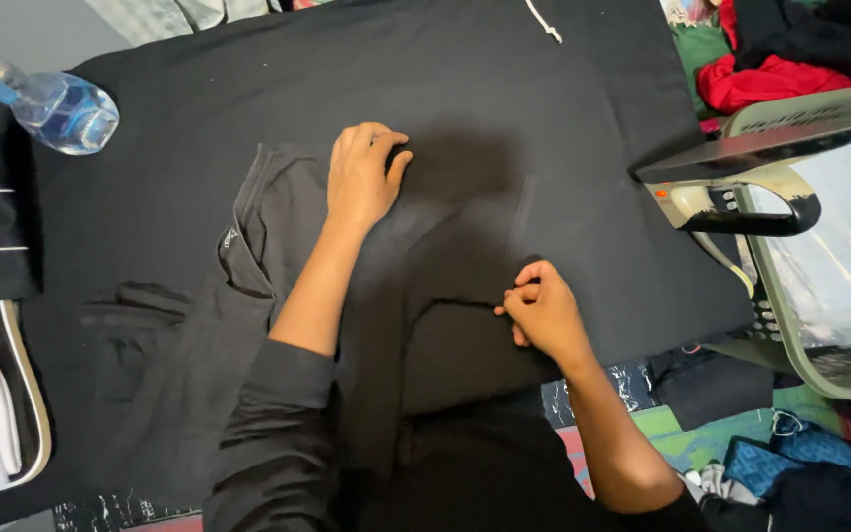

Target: The person irons a black t-shirt on an ironing board. They smooth the fabric, use a steam iron to press the shirt, and spray water from a bottle onto the garment before continuing to iron different sections.

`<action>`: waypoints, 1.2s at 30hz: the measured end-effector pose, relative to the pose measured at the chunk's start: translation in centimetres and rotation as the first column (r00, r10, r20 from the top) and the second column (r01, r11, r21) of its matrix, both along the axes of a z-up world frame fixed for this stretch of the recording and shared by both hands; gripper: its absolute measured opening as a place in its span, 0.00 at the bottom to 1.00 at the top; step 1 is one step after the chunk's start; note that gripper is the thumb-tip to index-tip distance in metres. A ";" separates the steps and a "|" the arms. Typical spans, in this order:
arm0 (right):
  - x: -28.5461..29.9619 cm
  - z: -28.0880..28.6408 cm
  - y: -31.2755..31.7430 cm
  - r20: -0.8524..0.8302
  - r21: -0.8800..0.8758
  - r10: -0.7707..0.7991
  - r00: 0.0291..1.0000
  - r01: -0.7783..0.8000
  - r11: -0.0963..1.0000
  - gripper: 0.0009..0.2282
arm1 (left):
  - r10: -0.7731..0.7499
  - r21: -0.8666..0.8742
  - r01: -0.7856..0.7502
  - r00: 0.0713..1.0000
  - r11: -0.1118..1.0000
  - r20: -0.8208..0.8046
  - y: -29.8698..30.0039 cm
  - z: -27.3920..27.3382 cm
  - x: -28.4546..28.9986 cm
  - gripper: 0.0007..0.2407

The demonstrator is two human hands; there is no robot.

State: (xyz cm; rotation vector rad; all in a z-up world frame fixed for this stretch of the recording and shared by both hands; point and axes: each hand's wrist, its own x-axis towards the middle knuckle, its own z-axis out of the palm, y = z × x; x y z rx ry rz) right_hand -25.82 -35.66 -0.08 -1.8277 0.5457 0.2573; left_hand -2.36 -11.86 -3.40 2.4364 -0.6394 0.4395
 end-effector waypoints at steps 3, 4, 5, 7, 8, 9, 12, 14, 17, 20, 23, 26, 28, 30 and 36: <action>0.3 3.1 1.0 -0.125 -0.251 0.075 0.989 -0.105 0.962 0.12 | 0.008 0.010 -0.009 0.997 1.000 0.078 -0.1 -0.4 0.1 0.07; 0.1 3.3 1.1 -0.123 -0.251 0.073 0.990 -0.102 0.963 0.12 | 0.005 0.010 -0.006 0.997 1.000 0.080 -0.1 -0.2 -0.1 0.07; 0.1 3.4 1.2 -0.135 -0.336 0.081 0.988 -0.123 0.934 0.12 | 0.010 0.008 -0.011 0.993 1.000 0.117 -0.2 0.0 -0.3 0.07; -0.4 3.1 1.4 -0.143 -0.419 0.088 0.986 -0.140 0.897 0.12 | 0.014 0.004 -0.015 0.987 1.000 0.160 -0.2 0.3 -0.5 0.07; -0.7 2.5 1.5 0.072 -0.557 0.111 0.991 -0.053 0.829 0.12 | 0.014 0.030 -0.021 0.979 0.999 0.205 -0.2 0.3 -0.7 0.06; -1.1 1.9 1.6 0.277 -0.662 0.161 0.947 0.066 0.747 0.12 | 0.013 0.056 -0.027 0.968 0.998 0.249 -0.2 0.3 -0.8 0.06; -0.1 2.7 2.4 0.612 -0.667 0.321 0.723 0.253 0.701 0.08 | -0.116 0.088 0.102 0.979 0.991 0.165 -0.1 1.3 -2.9 0.07; -0.3 2.9 3.1 0.486 -0.756 0.487 0.725 0.069 0.651 0.13 | -0.129 0.079 0.121 0.987 0.989 0.095 0.2 4.1 -6.8 0.11; -0.7 4.6 3.9 0.198 -0.824 0.704 0.682 -0.273 0.497 0.20 | -0.162 0.115 0.164 0.986 0.980 -0.029 1.0 5.9 -11.4 0.25; -1.4 3.7 3.1 0.009 -0.812 0.782 0.623 -0.451 0.370 0.24 | -0.168 0.229 0.227 0.953 0.947 -0.250 2.3 6.3 -13.9 0.39; -1.3 3.3 2.2 -0.032 -0.817 0.818 0.574 -0.486 0.309 0.26 | -0.141 0.285 0.296 0.877 0.912 -0.460 3.4 7.1 -14.0 0.45; -1.2 3.4 1.8 -0.053 -0.815 0.830 0.555 -0.504 0.286 0.26 | -0.136 0.302 0.328 0.846 0.895 -0.516 3.8 8.3 -13.8 0.46; -1.2 3.5 1.7 -0.062 -0.815 0.833 0.550 -0.510 0.276 0.27 | -0.123 0.330 0.331 0.846 0.884 -0.519 3.9 8.8 -13.8 0.47; -1.3 3.5 1.7 -0.083 -0.813 0.818 0.569 -0.514 0.275 0.27 | -0.096 0.377 0.306 0.870 0.874 -0.483 4.0 8.8 -13.7 0.47; -2.4 -0.7 -4.0 0.488 -0.742 0.361 0.795 0.160 0.651 0.12 | -0.108 0.411 0.321 0.880 0.853 -0.463 3.5 8.3 -12.6 0.48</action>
